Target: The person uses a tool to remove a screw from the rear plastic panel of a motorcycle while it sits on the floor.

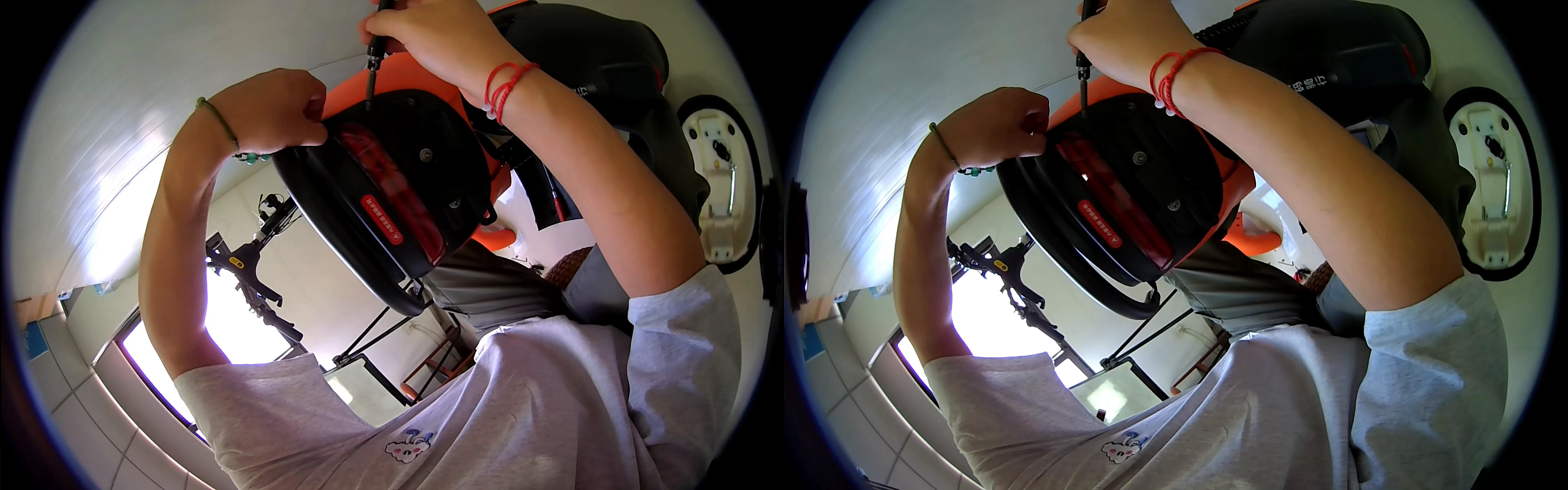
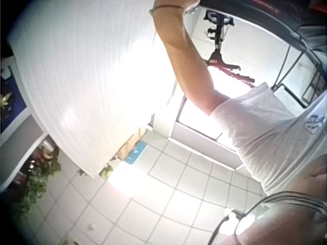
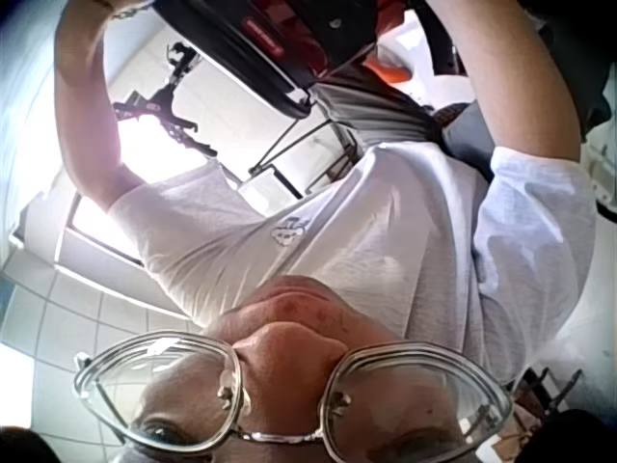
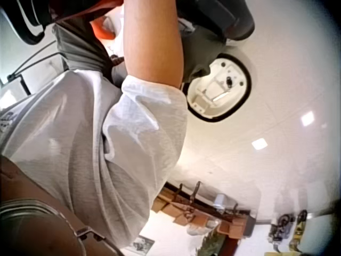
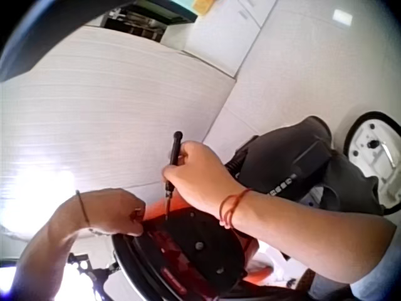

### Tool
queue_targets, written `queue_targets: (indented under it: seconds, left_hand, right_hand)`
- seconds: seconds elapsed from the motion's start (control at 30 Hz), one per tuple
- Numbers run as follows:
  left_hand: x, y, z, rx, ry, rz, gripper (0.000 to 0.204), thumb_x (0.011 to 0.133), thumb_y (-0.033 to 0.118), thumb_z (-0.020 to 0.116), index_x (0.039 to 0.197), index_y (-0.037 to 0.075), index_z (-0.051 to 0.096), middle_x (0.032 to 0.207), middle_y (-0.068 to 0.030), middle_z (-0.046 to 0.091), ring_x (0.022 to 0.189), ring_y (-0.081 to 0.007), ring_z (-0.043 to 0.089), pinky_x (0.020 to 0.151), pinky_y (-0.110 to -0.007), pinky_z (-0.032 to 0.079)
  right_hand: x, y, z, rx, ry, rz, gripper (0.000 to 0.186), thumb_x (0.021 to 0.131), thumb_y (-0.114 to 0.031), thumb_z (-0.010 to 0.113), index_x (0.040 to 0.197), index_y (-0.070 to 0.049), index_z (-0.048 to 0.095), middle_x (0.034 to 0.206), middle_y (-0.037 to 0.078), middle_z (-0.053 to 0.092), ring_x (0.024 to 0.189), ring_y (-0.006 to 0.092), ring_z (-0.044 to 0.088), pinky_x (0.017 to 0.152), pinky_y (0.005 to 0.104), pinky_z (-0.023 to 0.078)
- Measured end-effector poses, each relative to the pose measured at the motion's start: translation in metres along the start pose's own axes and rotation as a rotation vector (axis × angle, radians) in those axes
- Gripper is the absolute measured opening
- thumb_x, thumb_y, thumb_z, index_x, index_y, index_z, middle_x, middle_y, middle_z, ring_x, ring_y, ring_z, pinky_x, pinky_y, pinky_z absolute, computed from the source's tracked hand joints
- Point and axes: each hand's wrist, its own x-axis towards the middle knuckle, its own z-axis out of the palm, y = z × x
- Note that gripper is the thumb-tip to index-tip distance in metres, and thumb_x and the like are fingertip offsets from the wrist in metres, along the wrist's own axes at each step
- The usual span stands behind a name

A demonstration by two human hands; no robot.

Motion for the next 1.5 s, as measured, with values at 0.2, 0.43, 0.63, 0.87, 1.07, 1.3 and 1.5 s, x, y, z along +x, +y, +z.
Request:
queue_targets:
  seconds: [0.2, 0.43, 0.63, 0.87, 1.07, 1.3, 1.5]
  left_hand:
    - [0.001, 0.007, 0.000, 0.075, 0.018, -0.031, 0.024, 0.083, 0.023, 0.067, 0.084, -0.001, 0.065, 0.073, -0.0132, 0.063, 0.067, -0.0244, 0.060, 0.066, -0.038, 0.049]
    - [-0.007, -0.004, -0.002, -0.039, 0.049, 0.117, 0.023, 0.083, 0.022, 0.068, 0.083, 0.000, 0.064, 0.073, -0.0109, 0.063, 0.066, -0.0232, 0.059, 0.064, -0.037, 0.048]
    - [0.002, 0.000, 0.001, 0.099, 0.030, -0.021, 0.023, 0.082, 0.022, 0.068, 0.083, 0.000, 0.066, 0.073, -0.0112, 0.063, 0.066, -0.0233, 0.060, 0.064, -0.037, 0.048]
    - [-0.003, -0.002, 0.000, 0.042, 0.018, 0.000, 0.021, 0.082, 0.021, 0.067, 0.087, 0.001, 0.066, 0.072, -0.0109, 0.063, 0.067, -0.0228, 0.061, 0.064, -0.036, 0.048]
    - [-0.001, -0.001, -0.002, 0.042, 0.002, 0.064, 0.021, 0.079, 0.021, 0.069, 0.086, 0.001, 0.065, 0.072, -0.0106, 0.063, 0.066, -0.0237, 0.060, 0.064, -0.037, 0.048]
    - [0.000, 0.016, -0.003, 0.212, 0.045, -0.117, 0.027, 0.078, 0.029, 0.071, 0.084, 0.003, 0.071, 0.077, -0.0155, 0.069, 0.076, -0.0314, 0.067, 0.072, -0.040, 0.053]
    - [0.000, 0.004, -0.007, 0.040, 0.055, -0.045, 0.028, 0.080, 0.029, 0.070, 0.082, 0.002, 0.069, 0.071, -0.0105, 0.064, 0.069, -0.0227, 0.062, 0.066, -0.035, 0.049]
  right_hand:
    - [0.003, 0.002, 0.004, 0.004, 0.022, -0.025, 0.018, 0.084, -0.011, 0.066, 0.089, 0.006, 0.063, 0.079, 0.018, 0.069, 0.074, 0.0284, 0.068, 0.068, 0.0379, 0.052]
    - [-0.001, -0.002, 0.000, -0.041, 0.024, 0.018, 0.019, 0.084, -0.012, 0.067, 0.089, 0.006, 0.064, 0.079, 0.018, 0.070, 0.074, 0.0285, 0.068, 0.069, 0.0381, 0.052]
    - [0.000, -0.004, 0.000, -0.032, 0.030, 0.000, 0.019, 0.084, -0.012, 0.067, 0.088, 0.006, 0.064, 0.078, 0.018, 0.070, 0.072, 0.0284, 0.068, 0.067, 0.0382, 0.052]
    - [0.003, 0.000, 0.001, -0.019, 0.034, -0.005, 0.019, 0.083, -0.012, 0.066, 0.086, 0.007, 0.064, 0.076, 0.019, 0.069, 0.071, 0.0299, 0.068, 0.067, 0.0390, 0.053]
    - [0.001, 0.002, 0.001, -0.051, 0.043, -0.033, 0.020, 0.082, -0.012, 0.067, 0.084, 0.007, 0.064, 0.074, 0.020, 0.068, 0.071, 0.0317, 0.068, 0.066, 0.0395, 0.052]
    - [0.005, 0.003, 0.004, -0.018, 0.045, -0.049, 0.019, 0.082, -0.012, 0.067, 0.084, 0.007, 0.064, 0.075, 0.020, 0.069, 0.071, 0.0316, 0.068, 0.066, 0.0393, 0.052]
    - [-0.006, 0.001, 0.003, -0.062, 0.075, -0.105, 0.020, 0.082, -0.013, 0.067, 0.084, 0.007, 0.064, 0.076, 0.020, 0.069, 0.072, 0.0312, 0.068, 0.067, 0.0385, 0.052]
